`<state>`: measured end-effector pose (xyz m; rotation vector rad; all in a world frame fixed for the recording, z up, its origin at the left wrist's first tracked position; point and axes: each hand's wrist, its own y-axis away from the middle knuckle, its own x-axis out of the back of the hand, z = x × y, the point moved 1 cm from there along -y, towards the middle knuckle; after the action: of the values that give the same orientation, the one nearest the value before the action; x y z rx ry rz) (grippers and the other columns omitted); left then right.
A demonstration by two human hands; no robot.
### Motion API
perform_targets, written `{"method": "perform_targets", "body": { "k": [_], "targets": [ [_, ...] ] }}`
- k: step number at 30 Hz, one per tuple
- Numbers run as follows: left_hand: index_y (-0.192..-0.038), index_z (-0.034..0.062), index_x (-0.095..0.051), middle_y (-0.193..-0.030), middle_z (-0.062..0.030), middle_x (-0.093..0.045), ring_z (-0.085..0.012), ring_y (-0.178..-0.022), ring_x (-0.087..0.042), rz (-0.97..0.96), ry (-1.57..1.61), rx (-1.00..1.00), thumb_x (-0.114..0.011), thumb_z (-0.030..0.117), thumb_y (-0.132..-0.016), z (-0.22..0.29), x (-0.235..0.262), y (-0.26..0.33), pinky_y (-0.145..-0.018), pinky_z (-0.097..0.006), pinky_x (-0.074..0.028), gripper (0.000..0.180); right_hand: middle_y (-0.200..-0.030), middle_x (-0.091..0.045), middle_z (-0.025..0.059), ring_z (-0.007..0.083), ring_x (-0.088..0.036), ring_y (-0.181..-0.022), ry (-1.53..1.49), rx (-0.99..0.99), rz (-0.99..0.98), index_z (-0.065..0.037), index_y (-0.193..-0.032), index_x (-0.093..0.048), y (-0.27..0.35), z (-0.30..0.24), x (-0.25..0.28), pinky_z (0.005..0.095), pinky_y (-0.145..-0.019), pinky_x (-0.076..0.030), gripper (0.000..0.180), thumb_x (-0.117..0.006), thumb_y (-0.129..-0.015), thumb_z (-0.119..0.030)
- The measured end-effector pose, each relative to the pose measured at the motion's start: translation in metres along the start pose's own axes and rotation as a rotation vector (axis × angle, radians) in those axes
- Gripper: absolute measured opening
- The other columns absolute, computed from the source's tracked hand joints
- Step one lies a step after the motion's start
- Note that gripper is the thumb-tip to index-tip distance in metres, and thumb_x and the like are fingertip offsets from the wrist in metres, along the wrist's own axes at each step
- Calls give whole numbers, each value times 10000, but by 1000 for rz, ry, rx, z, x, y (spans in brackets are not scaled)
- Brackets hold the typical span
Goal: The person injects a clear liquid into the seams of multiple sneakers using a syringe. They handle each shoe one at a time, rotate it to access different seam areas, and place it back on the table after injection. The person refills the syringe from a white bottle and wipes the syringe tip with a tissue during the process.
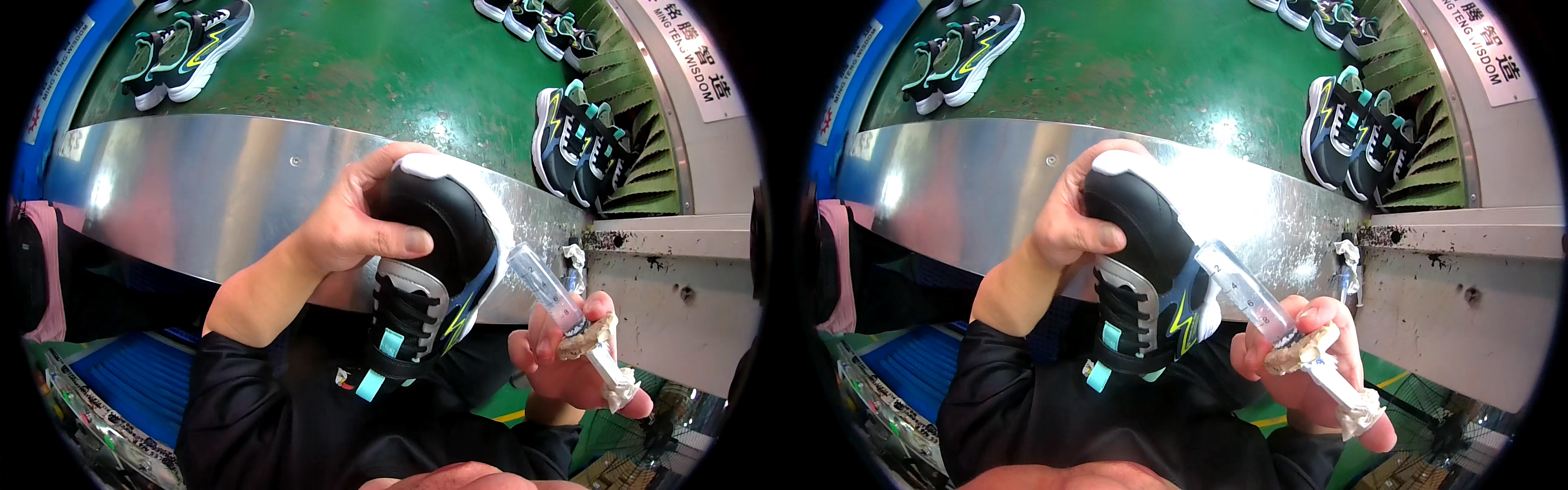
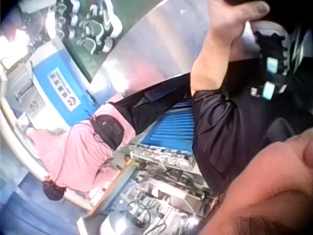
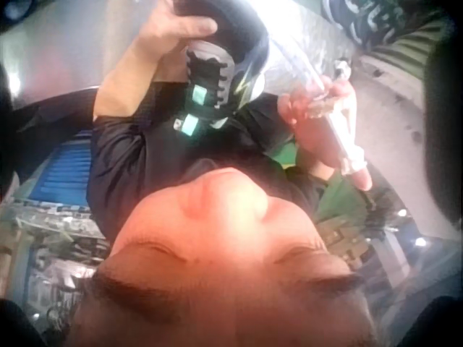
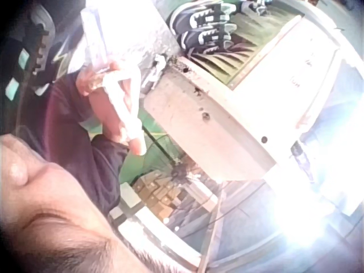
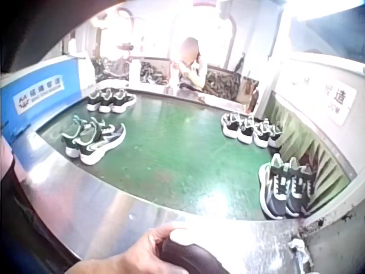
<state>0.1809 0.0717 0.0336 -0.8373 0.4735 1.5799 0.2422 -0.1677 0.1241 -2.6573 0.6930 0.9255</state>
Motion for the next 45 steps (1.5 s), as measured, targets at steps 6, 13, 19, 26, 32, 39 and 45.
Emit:
{"method": "perform_targets", "body": {
  "k": [6,13,19,26,32,39,45],
  "targets": [
    [-1268,21,-457,-1101,-105,-603,-212,-1017,-598,53,-31,11,-759,48,-640,-1,6,-3,-904,-337,-472,697,-964,-558,164,251,-522,-691,-20,35,45,-88,-1176,-490,10,11,18,352,-569,-367,844,-746,-579,-627],
    [-1196,15,-529,-1086,-126,-631,-228,-993,-623,33,46,20,-677,22,-723,-5,15,-7,-901,-355,-482,496,-1027,-542,170,217,-503,-833,-102,61,-8,-88,-1245,-430,15,25,32,310,-619,-382,951,-793,-547,-622],
    [-1168,6,-538,-1061,-144,-637,-244,-953,-640,113,66,39,-667,52,-732,-9,18,-11,-866,-354,-511,457,-1053,-516,167,216,-503,-869,-112,108,-1,-45,-1261,-391,19,36,39,302,-631,-378,1050,-810,-505,-642],
    [-1157,-19,-553,-1039,-174,-645,-272,-922,-658,48,58,89,-647,146,-766,-12,17,-18,-831,-389,-542,435,-1040,-514,154,215,-506,-854,-105,124,10,-37,-1245,-399,28,45,52,303,-619,-378,1069,-820,-473,-646],
    [-1146,-41,-553,-1030,-190,-646,-278,-928,-657,26,97,129,-649,199,-766,-14,18,-23,-844,-392,-536,460,-1095,-455,177,252,-518,-952,-103,168,-33,32,-1284,-328,39,54,62,311,-737,-414,1180,-818,-466,-664],
    [-1143,-57,-544,-1028,-202,-643,-288,-932,-659,5,164,132,-647,176,-769,-15,20,-25,-830,-401,-548,452,-1078,-502,196,262,-518,-866,16,6,-16,-63,-1299,-355,42,44,60,352,-653,-408,1129,-883,-433,-558],
    [-1131,-62,-547,-1017,-209,-644,-289,-895,-669,70,179,134,-625,108,-784,-15,24,-21,-803,-402,-560,394,-1156,-442,214,282,-511,-1030,-37,33,-88,6,-1313,-289,43,44,65,341,-818,-421,1234,-830,-424,-656]
  ]
}}
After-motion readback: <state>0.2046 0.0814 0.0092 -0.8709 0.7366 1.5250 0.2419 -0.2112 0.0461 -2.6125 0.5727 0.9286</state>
